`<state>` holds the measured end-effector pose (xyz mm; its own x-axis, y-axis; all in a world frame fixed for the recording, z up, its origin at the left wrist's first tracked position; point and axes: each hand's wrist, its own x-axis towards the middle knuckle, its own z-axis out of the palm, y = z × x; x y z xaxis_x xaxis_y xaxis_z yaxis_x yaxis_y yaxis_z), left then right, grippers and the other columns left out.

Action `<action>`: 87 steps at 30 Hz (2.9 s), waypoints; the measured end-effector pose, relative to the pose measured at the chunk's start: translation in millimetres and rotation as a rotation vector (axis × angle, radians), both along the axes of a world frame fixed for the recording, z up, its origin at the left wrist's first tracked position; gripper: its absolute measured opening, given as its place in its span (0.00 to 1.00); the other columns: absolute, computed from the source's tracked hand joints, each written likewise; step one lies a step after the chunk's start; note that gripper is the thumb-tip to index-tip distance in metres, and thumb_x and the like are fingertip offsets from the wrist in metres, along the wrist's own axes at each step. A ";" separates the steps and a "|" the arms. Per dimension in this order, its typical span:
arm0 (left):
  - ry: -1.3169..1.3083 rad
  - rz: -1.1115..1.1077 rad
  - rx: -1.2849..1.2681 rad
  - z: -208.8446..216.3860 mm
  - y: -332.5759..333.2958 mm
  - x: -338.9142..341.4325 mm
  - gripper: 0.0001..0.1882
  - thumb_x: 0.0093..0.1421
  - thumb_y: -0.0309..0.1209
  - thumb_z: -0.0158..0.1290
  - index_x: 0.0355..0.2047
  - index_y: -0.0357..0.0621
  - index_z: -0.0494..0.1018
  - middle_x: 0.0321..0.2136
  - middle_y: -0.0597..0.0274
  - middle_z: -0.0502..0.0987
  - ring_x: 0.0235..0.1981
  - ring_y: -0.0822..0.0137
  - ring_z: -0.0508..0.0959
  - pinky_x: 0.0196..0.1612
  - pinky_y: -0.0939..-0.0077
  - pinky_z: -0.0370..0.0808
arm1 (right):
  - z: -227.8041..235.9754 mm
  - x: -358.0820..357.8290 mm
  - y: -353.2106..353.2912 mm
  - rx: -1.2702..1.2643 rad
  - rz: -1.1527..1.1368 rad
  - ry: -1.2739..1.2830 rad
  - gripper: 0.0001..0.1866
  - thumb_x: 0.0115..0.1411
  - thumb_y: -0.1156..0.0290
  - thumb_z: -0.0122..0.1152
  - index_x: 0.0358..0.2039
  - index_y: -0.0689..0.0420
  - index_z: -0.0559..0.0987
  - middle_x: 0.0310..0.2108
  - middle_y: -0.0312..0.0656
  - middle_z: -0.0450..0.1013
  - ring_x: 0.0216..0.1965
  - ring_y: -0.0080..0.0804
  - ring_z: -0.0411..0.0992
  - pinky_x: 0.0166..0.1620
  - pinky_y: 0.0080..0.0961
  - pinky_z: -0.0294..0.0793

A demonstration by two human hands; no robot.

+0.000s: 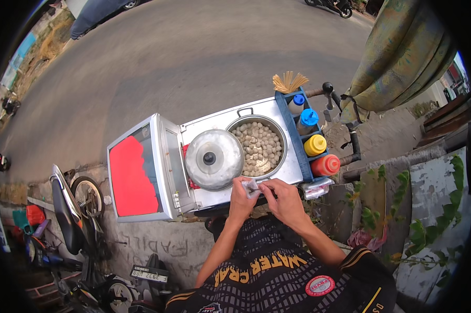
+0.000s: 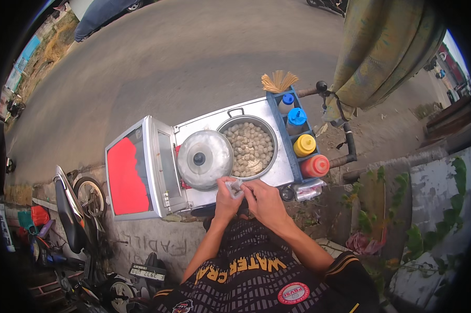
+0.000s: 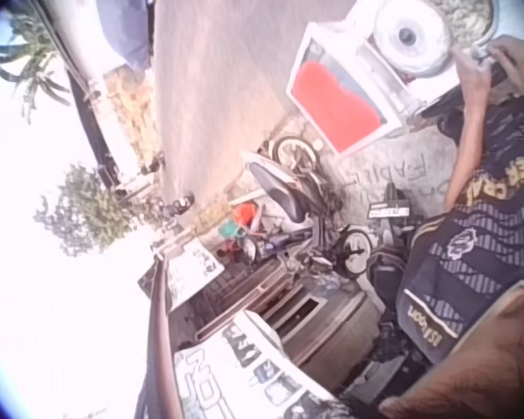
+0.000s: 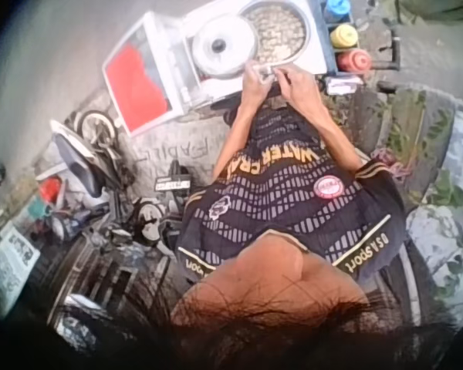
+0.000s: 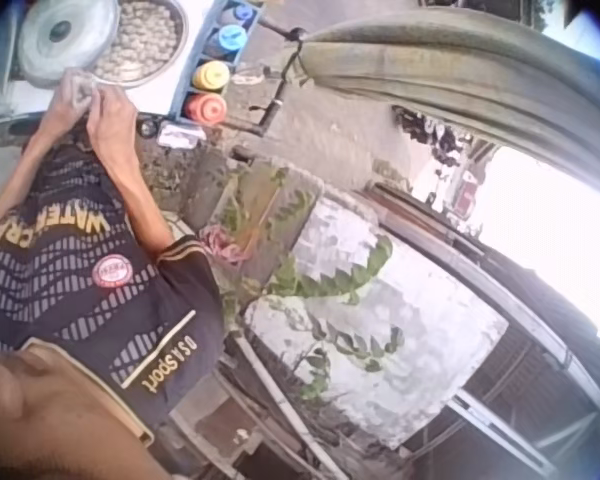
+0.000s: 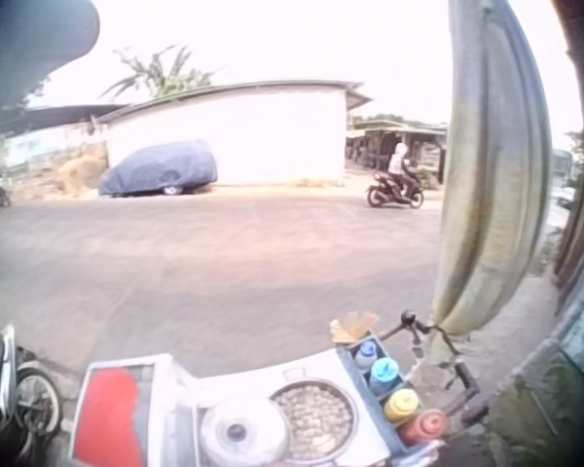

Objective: The person scoops round food items from a large metal pot into a plastic bag using a slotted spoon. They then add sauces from red, yellow, and blue squeeze bottles into the bag. Finally, they insert wooden skewers into the bag and walk into a shop to hand the prepared food to a customer.

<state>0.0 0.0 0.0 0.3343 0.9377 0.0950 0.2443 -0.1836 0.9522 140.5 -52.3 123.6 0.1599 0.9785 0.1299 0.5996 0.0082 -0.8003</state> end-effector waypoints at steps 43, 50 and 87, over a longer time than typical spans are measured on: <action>-0.079 0.330 -0.168 -15.3 -42.5 -46.7 0.27 0.64 0.31 0.67 0.49 0.38 0.58 0.31 0.52 0.76 0.29 0.61 0.79 0.35 0.64 0.76 | -180.9 94.1 149.8 0.060 -0.350 -0.188 0.12 0.70 0.70 0.58 0.43 0.66 0.85 0.36 0.59 0.83 0.38 0.53 0.83 0.44 0.40 0.82; -0.035 0.267 -0.148 -16.1 -21.1 -34.9 0.33 0.59 0.33 0.71 0.50 0.39 0.57 0.34 0.50 0.74 0.36 0.57 0.77 0.41 0.60 0.75 | -176.6 110.8 117.2 0.107 -0.550 0.412 0.15 0.75 0.71 0.56 0.42 0.71 0.83 0.36 0.46 0.83 0.40 0.34 0.86 0.44 0.21 0.84; 0.021 0.330 -0.164 -31.7 -26.8 -46.4 0.34 0.58 0.34 0.71 0.51 0.39 0.57 0.38 0.46 0.73 0.39 0.50 0.78 0.45 0.56 0.75 | -181.6 110.1 153.5 0.186 -0.092 -0.193 0.09 0.68 0.73 0.63 0.42 0.65 0.85 0.35 0.54 0.82 0.34 0.48 0.82 0.39 0.35 0.79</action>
